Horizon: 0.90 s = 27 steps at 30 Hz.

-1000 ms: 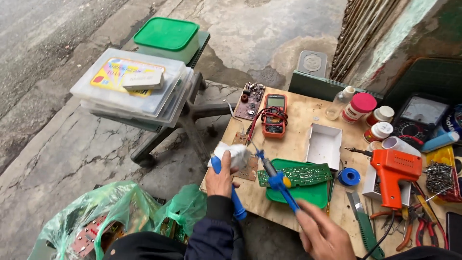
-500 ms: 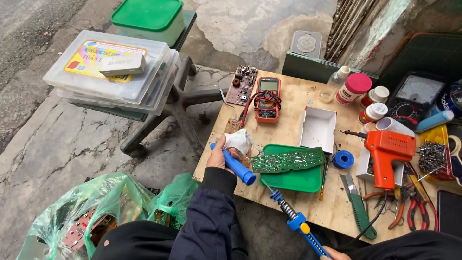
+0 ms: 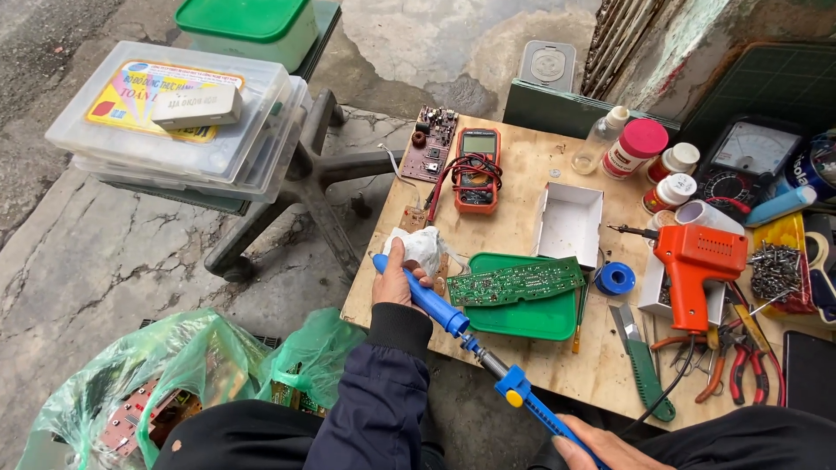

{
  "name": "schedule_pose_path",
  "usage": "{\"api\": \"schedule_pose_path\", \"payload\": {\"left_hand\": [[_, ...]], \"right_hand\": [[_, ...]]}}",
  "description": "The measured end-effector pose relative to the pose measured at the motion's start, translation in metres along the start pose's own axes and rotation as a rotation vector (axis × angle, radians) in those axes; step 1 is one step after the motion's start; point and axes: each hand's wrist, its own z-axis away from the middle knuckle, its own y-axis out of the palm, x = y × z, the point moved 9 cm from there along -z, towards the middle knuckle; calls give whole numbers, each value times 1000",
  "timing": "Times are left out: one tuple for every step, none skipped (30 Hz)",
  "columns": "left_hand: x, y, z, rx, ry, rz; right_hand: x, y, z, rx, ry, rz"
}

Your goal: Using a soldering iron and a desoldering pump to remove components from a printed circuit board at a repair station.

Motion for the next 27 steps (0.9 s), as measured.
{"api": "schedule_pose_path", "payload": {"left_hand": [[1, 2, 2, 12, -1, 6], [2, 2, 4, 11, -5, 6], [-1, 1, 6, -5, 28, 6], [-4, 1, 8, -22, 61, 5], [-2, -2, 5, -23, 58, 5], [-2, -4, 1, -23, 62, -29], [-3, -6, -2, -23, 68, -61], [-2, -7, -4, -24, 68, -60], [-2, -7, -5, -11, 80, -92], [-2, -6, -7, 3, 93, -123], [-1, -5, -6, 2, 92, -123], [1, -3, -5, 21, 78, -107], [2, 0, -5, 40, 66, -91], [2, 0, -4, 41, 66, -91], [4, 0, -4, 43, 46, -70], [6, 1, -4, 45, 26, -49], [7, 0, -3, 44, 26, -50], [8, -3, -3, 25, 12, -44], [8, -4, -4, 8, 1, -36], [7, -4, -5, 10, 3, -36], [8, -4, -6, 15, -4, -36], [9, -5, -7, 20, -11, -37], [9, -4, -7, 21, -11, -37], [9, -3, -6, 35, -11, -39], [9, -2, -5, 48, -10, -40], [9, -3, -6, 48, -9, -40], [10, -3, -8, 54, 0, -57]], "right_hand": [[6, -18, 25, -234, 92, 85], [-3, -12, 19, -233, 96, 86], [1, -16, 15, -337, -42, 105], [4, -19, 13, -446, -178, 114], [1, -11, 8, -445, -176, 115], [15, -25, 24, -761, -378, 142], [25, -30, 48, -1081, -579, 163], [24, -31, 47, -1080, -580, 164], [25, -31, 47, -1087, -599, 192], [25, -31, 48, -1094, -617, 219], [28, -34, 51, -1093, -617, 220], [30, -37, 56, -1093, -659, 162], [32, -40, 61, -1092, -700, 102], [33, -40, 61, -1092, -700, 103], [33, -41, 63, -1103, -712, 95], [34, -42, 65, -1113, -724, 88], [33, -41, 65, -1112, -723, 88], [33, -40, 66, -1109, -723, 89], [33, -40, 66, -1109, -726, 89], [33, -40, 64, -1111, -728, 88], [30, -40, 62, -1111, -723, 83], [28, -39, 60, -1111, -718, 78], [29, -40, 61, -1112, -718, 78], [29, -40, 61, -1096, -718, 75], [30, -39, 61, -1079, -719, 72], [29, -39, 60, -1079, -721, 71], [28, -38, 57, -1053, -712, 65]]}}
